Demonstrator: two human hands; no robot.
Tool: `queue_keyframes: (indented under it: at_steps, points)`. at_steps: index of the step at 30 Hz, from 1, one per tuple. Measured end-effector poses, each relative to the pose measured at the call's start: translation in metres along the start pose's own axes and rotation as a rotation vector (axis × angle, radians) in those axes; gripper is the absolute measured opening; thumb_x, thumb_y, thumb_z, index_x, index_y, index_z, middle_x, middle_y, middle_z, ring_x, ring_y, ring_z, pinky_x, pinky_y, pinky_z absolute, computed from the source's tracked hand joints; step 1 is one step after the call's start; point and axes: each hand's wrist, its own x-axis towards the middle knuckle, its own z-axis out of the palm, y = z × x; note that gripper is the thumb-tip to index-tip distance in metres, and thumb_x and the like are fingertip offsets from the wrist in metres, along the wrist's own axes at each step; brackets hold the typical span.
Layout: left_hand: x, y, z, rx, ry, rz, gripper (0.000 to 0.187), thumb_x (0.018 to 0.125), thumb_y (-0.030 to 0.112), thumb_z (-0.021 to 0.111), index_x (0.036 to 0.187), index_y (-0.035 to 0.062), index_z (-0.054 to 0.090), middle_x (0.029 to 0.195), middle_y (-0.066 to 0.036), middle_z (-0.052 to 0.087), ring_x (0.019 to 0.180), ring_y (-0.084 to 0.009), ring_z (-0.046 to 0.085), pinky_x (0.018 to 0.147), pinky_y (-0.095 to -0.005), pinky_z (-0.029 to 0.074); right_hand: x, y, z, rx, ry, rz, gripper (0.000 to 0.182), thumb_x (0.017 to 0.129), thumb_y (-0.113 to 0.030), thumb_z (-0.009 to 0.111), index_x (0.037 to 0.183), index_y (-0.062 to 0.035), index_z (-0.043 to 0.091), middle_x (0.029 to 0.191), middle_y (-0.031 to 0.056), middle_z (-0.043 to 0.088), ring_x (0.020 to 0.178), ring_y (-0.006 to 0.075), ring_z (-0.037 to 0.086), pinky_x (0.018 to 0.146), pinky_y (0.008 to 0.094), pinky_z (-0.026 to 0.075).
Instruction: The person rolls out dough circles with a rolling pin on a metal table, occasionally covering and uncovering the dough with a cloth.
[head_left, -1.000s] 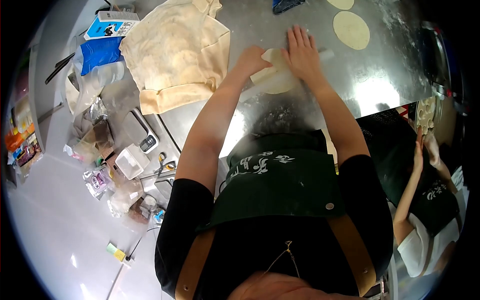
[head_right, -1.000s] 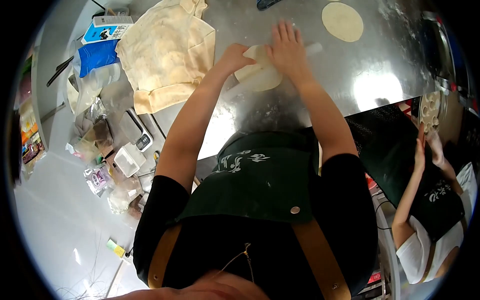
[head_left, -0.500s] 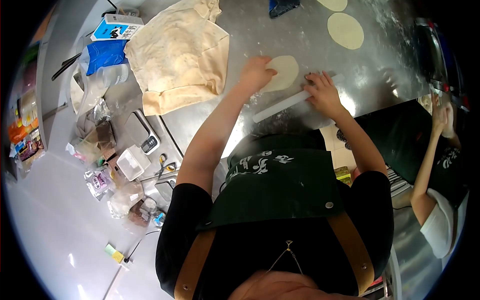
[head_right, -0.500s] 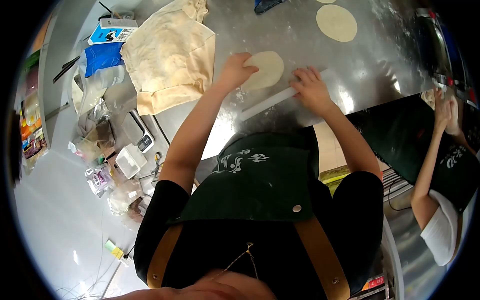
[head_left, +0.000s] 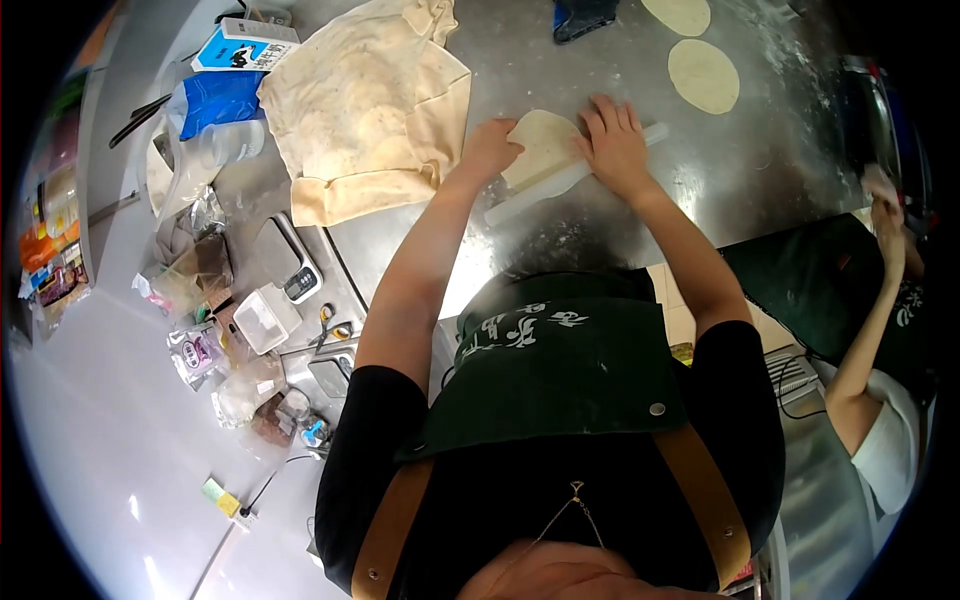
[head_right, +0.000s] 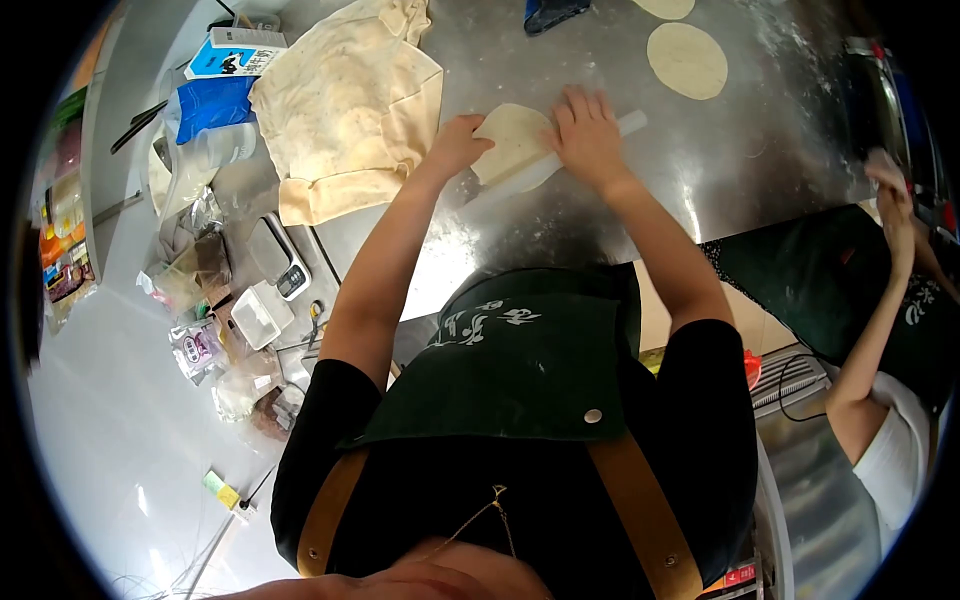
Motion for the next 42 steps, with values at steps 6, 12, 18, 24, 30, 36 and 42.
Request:
queue_keyframes:
  at_steps: [6, 12, 18, 24, 30, 36, 42]
  points:
    - [0.007, -0.001, -0.002, -0.192, -0.018, -0.130, 0.032, 0.073, 0.021, 0.072, 0.101, 0.0051, 0.070, 0.093, -0.019, 0.069, 0.090, -0.0330, 0.066, 0.077, -0.0400, 0.051, -0.017, -0.004, 0.010, -0.160, 0.010, 0.078, 0.048, 0.089, -0.033, 0.054, 0.127, -0.0039, 0.053, 0.141, 0.0181, 0.045, 0.131, 0.0322, 0.042, 0.108, 0.0518, 0.030]
    - [0.031, -0.013, -0.001, -0.234, -0.112, -0.105, 0.032, 0.070, 0.024, 0.074, 0.095, 0.0047, 0.071, 0.087, -0.018, 0.069, 0.084, -0.0312, 0.066, 0.074, -0.0392, 0.051, 0.024, -0.012, 0.022, -0.123, 0.045, 0.129, 0.054, 0.090, -0.032, 0.053, 0.133, -0.0011, 0.047, 0.142, 0.0212, 0.044, 0.133, 0.0360, 0.040, 0.108, 0.0565, 0.028]
    - [0.038, -0.006, -0.003, -0.040, -0.156, 0.028, 0.035, 0.068, 0.026, 0.076, 0.095, 0.0044, 0.072, 0.091, -0.019, 0.067, 0.088, -0.0339, 0.065, 0.077, -0.0413, 0.051, 0.029, -0.012, 0.022, -0.171, -0.025, 0.135, 0.056, 0.091, -0.033, 0.052, 0.138, -0.0025, 0.042, 0.145, 0.0192, 0.041, 0.134, 0.0362, 0.037, 0.110, 0.0519, 0.027]
    - [0.030, 0.016, -0.009, 0.189, -0.133, -0.008, 0.037, 0.070, 0.024, 0.076, 0.101, 0.0067, 0.071, 0.099, -0.018, 0.067, 0.098, -0.0351, 0.063, 0.082, -0.0430, 0.051, 0.039, -0.004, 0.036, -0.037, 0.114, 0.050, 0.059, 0.087, -0.031, 0.057, 0.136, -0.0022, 0.043, 0.145, 0.0175, 0.040, 0.134, 0.0341, 0.037, 0.111, 0.0510, 0.026]
    - [-0.011, 0.062, -0.009, 0.327, -0.025, 0.022, 0.031, 0.073, 0.021, 0.075, 0.099, 0.0057, 0.069, 0.093, -0.017, 0.068, 0.092, -0.0344, 0.065, 0.080, -0.0437, 0.051, -0.066, 0.012, -0.020, 0.099, -0.124, -0.103, 0.045, 0.078, -0.025, 0.070, 0.118, -0.0108, 0.058, 0.140, 0.0106, 0.045, 0.132, 0.0290, 0.040, 0.112, 0.0480, 0.027]
    - [-0.027, 0.078, -0.018, -0.308, -0.095, -0.072, 0.028, 0.076, 0.014, 0.068, 0.102, 0.0041, 0.068, 0.092, -0.020, 0.068, 0.091, -0.0361, 0.065, 0.079, -0.0445, 0.051, -0.078, 0.026, -0.060, 0.182, -0.208, -0.117, 0.036, 0.067, -0.017, 0.078, 0.099, -0.0128, 0.063, 0.122, 0.0074, 0.053, 0.121, 0.0272, 0.047, 0.110, 0.0472, 0.030]
    - [-0.010, 0.010, 0.010, 0.096, 0.039, 0.057, 0.035, 0.073, 0.011, 0.070, 0.107, 0.0006, 0.067, 0.092, -0.020, 0.069, 0.083, -0.0320, 0.068, 0.074, -0.0375, 0.052, -0.051, 0.028, -0.061, 0.196, -0.185, -0.179, 0.034, 0.069, -0.017, 0.077, 0.099, -0.0122, 0.062, 0.117, 0.0074, 0.053, 0.116, 0.0273, 0.049, 0.110, 0.0482, 0.030]
